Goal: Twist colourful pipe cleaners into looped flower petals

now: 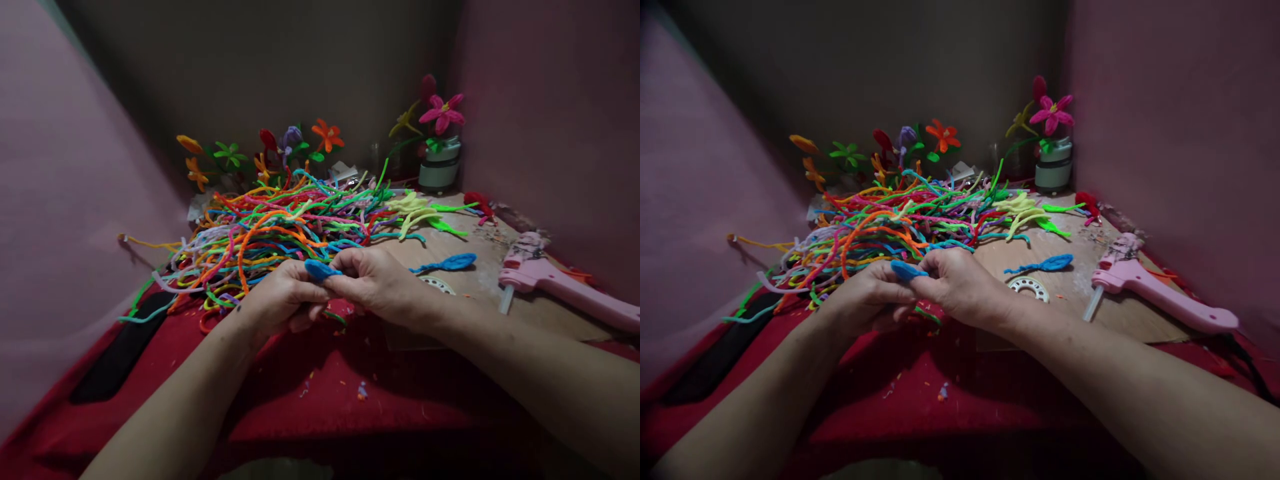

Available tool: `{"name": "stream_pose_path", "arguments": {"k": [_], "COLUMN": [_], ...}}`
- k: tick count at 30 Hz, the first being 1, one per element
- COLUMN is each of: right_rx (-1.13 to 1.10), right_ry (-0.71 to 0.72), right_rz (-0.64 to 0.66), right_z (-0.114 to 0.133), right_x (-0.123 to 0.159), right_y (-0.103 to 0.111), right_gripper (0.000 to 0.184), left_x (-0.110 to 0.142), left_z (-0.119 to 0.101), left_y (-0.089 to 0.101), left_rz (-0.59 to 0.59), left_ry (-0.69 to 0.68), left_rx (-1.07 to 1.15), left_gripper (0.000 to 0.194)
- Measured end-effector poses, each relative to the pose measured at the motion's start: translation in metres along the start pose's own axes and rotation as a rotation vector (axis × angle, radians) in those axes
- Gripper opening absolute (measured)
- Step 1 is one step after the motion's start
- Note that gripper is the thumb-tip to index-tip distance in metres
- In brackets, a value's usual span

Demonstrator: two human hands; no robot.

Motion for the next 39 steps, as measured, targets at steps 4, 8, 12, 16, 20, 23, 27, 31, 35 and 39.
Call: {"name": "stream_pose_path", "arguments": {"k": [4,8,12,16,20,23,27,31,35,39], "right_rx": [-0.115,-0.253,-0.387,-0.419,-0.429,-0.432,-0.513,-0.604,-0.689,-0.887], "right_ry": [-0.053,-0.148,-0.175,-0.182,-0.227,-0.262,-0.263,-0.321,-0.391,-0.402], "right_rz": [-0.063,-0.045,-0.007,-0.059,-0.076,-0.097,-0.079,-0.088,0.026,0.214], "right_z": [-0.004,-0.012,-0.016,-0.017,-0.02,-0.025,-0.03,-0.04,-0.041,-0.032], "right_x": [0.002,0.004,0.003,0.003,0.005,0.006,0.005,0.006,0.008,0.011], "right_y": [0.0,-0.006,-0.01,-0.004,-0.004,-0.005,-0.01,-0.013,-0.019,-0.033], "right_gripper": [0.014,0.015,0.016,0.018,0.015,0.013,0.023,0.027,0.022,0.011], "left_x": [0.0,0.0,0.004,0.01,0.015,0.018,0.026,0.025,0.024,0.022], "left_z": [-0.003,-0.007,-0.013,-0.027,-0.042,-0.043,-0.04,-0.037,-0.045,-0.045], "left_y": [-0.003,-0.003,-0.002,0.001,0.013,0.02,0.022,0.019,0.019,0.022], "left_rz": [0.057,0.057,0.039,0.003,-0.133,-0.271,-0.436,-0.455,-0.425,-0.359], "left_ry": [-0.023,-0.065,-0.112,-0.193,-0.327,-0.384,-0.442,-0.436,-0.45,-0.418], "left_rx": [0.042,0.013,-0.048,-0.185,-0.146,-0.112,-0.043,0.008,-0.055,0.01], "left_gripper": [0.003,0.003,0.006,0.011,0.019,0.018,0.018,0.016,0.018,0.018]}}
Point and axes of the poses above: each hand's wrist, its own x-axis away from the middle knuckle, its own y-axis out of the back of the hand, z = x × y, the point moved 10 cm from there along -x, towards the middle knuckle, and after that the axes turned 6 degrees about y, right-handed, at the moved point
